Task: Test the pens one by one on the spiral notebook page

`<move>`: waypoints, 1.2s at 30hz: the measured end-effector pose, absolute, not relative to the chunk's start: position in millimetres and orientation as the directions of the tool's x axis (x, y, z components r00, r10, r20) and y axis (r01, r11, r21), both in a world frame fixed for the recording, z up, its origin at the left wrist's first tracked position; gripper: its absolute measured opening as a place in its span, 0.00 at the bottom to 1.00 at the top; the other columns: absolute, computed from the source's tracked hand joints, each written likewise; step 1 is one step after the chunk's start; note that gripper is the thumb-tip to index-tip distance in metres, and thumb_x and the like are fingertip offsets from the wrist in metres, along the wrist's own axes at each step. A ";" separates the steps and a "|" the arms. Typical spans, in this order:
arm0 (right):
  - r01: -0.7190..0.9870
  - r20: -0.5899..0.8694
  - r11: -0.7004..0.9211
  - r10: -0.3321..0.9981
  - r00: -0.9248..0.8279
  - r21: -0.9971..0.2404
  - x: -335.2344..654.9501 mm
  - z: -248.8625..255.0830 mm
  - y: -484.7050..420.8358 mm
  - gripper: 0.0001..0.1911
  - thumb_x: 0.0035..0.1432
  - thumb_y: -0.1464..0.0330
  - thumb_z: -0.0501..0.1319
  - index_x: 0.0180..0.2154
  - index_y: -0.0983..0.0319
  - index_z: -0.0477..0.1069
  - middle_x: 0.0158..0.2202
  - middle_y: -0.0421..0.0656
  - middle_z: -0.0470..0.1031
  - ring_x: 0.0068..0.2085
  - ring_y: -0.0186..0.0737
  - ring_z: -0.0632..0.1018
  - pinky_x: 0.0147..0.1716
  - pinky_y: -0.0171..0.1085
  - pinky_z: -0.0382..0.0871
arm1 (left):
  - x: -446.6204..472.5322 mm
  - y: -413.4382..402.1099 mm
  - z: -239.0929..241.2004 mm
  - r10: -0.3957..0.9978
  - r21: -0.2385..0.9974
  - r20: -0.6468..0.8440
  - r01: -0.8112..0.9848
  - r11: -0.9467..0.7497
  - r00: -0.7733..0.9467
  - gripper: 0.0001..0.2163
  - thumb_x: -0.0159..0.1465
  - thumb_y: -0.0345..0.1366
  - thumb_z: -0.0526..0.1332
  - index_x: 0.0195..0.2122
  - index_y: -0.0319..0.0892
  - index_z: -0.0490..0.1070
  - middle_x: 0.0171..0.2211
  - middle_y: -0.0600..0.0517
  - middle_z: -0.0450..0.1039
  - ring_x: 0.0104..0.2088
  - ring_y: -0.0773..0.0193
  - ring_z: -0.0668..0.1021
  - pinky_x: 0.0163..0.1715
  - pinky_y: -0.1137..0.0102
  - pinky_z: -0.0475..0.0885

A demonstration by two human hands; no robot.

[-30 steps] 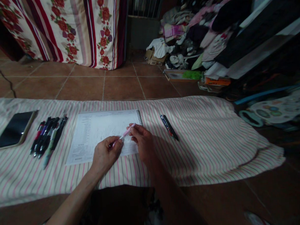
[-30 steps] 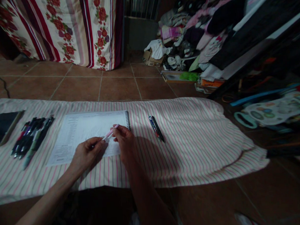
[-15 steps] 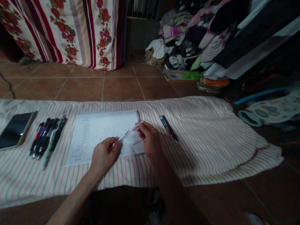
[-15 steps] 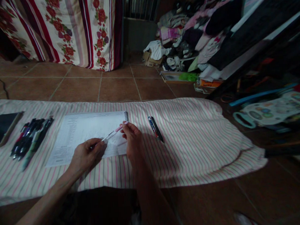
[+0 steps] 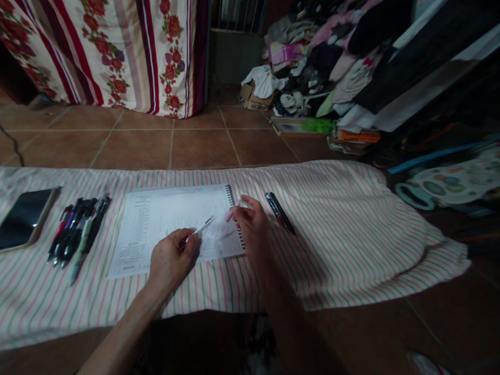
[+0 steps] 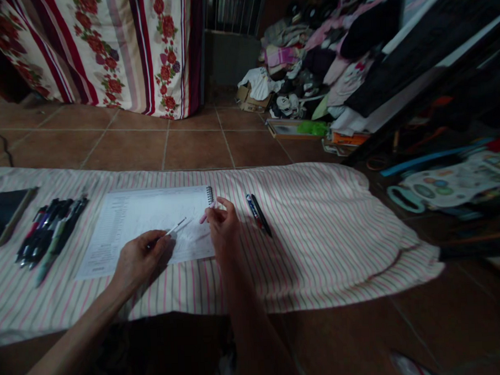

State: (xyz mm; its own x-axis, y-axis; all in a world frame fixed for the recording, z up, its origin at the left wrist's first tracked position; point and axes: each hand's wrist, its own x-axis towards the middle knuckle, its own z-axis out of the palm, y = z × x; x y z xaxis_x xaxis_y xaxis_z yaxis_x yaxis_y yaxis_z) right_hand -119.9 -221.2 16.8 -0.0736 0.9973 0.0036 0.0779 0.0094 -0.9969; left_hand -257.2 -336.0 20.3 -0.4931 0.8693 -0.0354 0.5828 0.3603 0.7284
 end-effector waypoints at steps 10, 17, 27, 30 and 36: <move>0.584 0.199 0.288 0.956 -0.213 -0.758 -120.5 13.3 -229.0 0.16 0.54 0.66 0.57 0.45 0.62 0.71 0.34 0.46 0.78 0.32 0.41 0.75 0.34 0.38 0.63 | -257.7 -337.6 25.2 0.872 0.649 -0.027 0.655 0.387 -0.488 0.15 0.60 0.43 0.53 0.37 0.42 0.76 0.31 0.46 0.77 0.30 0.57 0.76 0.29 0.67 0.64; 0.720 0.215 0.334 0.943 -0.255 -0.608 -124.4 10.3 -232.6 0.16 0.56 0.70 0.57 0.47 0.64 0.69 0.37 0.46 0.78 0.36 0.42 0.77 0.35 0.37 0.64 | -258.2 -337.6 26.6 0.870 0.639 -0.071 0.647 0.416 -0.489 0.15 0.61 0.42 0.52 0.40 0.41 0.75 0.33 0.46 0.77 0.32 0.57 0.77 0.31 0.66 0.65; 0.727 0.246 0.368 0.930 -0.274 -0.579 -123.8 10.4 -233.0 0.13 0.55 0.67 0.59 0.44 0.63 0.71 0.38 0.45 0.77 0.31 0.37 0.76 0.33 0.35 0.65 | -259.4 -337.4 28.0 0.863 0.620 -0.087 0.651 0.438 -0.497 0.15 0.61 0.42 0.52 0.39 0.41 0.75 0.33 0.47 0.77 0.32 0.58 0.77 0.32 0.66 0.66; 0.714 0.243 0.364 0.931 -0.271 -0.598 -122.5 10.5 -232.1 0.13 0.57 0.68 0.57 0.44 0.63 0.71 0.38 0.45 0.77 0.32 0.37 0.76 0.34 0.34 0.65 | -259.6 -337.3 27.1 0.859 0.613 -0.083 0.654 0.444 -0.505 0.15 0.61 0.42 0.52 0.40 0.42 0.75 0.33 0.48 0.78 0.32 0.58 0.77 0.32 0.66 0.66; 0.696 0.257 0.370 0.929 -0.267 -0.615 -121.7 9.7 -230.5 0.13 0.58 0.71 0.54 0.43 0.64 0.73 0.39 0.49 0.78 0.38 0.42 0.78 0.39 0.37 0.67 | -260.1 -337.4 26.2 0.863 0.612 -0.074 0.660 0.435 -0.500 0.15 0.61 0.43 0.52 0.40 0.42 0.75 0.33 0.48 0.78 0.32 0.59 0.77 0.31 0.66 0.66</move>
